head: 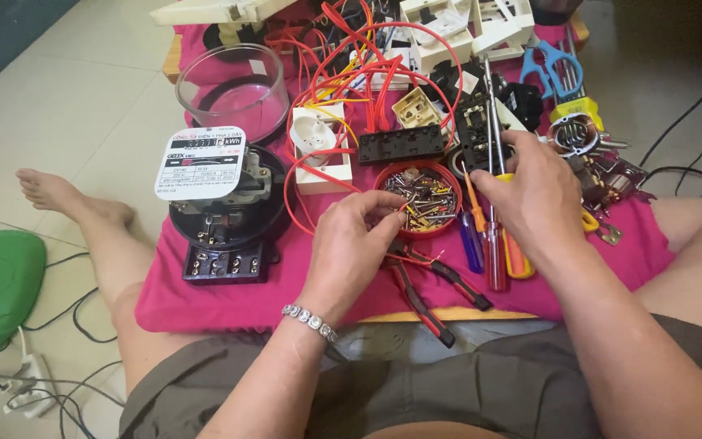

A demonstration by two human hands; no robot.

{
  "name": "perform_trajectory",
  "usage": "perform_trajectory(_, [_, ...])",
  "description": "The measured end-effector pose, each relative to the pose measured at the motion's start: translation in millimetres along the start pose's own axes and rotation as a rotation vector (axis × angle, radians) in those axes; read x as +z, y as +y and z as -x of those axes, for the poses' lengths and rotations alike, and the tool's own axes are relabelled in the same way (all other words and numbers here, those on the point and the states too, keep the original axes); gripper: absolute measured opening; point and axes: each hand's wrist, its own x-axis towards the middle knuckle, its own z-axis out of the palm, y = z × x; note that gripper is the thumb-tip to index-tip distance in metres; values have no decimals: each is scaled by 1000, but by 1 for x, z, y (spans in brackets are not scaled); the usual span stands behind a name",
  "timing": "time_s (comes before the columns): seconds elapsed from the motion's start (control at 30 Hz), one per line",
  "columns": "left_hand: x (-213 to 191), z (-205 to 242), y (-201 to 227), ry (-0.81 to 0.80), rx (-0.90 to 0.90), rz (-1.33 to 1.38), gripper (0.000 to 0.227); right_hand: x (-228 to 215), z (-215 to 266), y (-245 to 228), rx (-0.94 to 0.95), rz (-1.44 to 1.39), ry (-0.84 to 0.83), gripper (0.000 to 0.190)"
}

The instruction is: Assembling and wiring various electrical components onto a board using a screwdriver and pliers.

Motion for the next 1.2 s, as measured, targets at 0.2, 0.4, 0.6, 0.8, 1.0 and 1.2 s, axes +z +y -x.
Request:
perform_trajectory(0.2, [4, -2, -2, 7, -15, 7, 21, -1, -2, 7, 27, 19, 19, 59])
perform_trajectory(0.4, [5, -2, -2, 21, 4, 20, 21, -10, -5, 13, 33, 2, -56, 61])
perform_trajectory(0.6, [6, 0, -3, 25, -1, 34, 21, 4, -10, 26, 108, 53, -39, 61])
perform_trajectory(0.8, [0, 4, 4, 59, 23, 94, 23, -16, -1, 14, -10, 27, 125, 41])
perform_trajectory(1.0, [4, 1, 4, 42, 18, 114, 24, -6, -16, 26, 75, 34, 137, 36])
perform_trajectory(1.2, [8, -3, 5, 45, 19, 135, 23, -5, -19, 17, 4, 101, 39, 41])
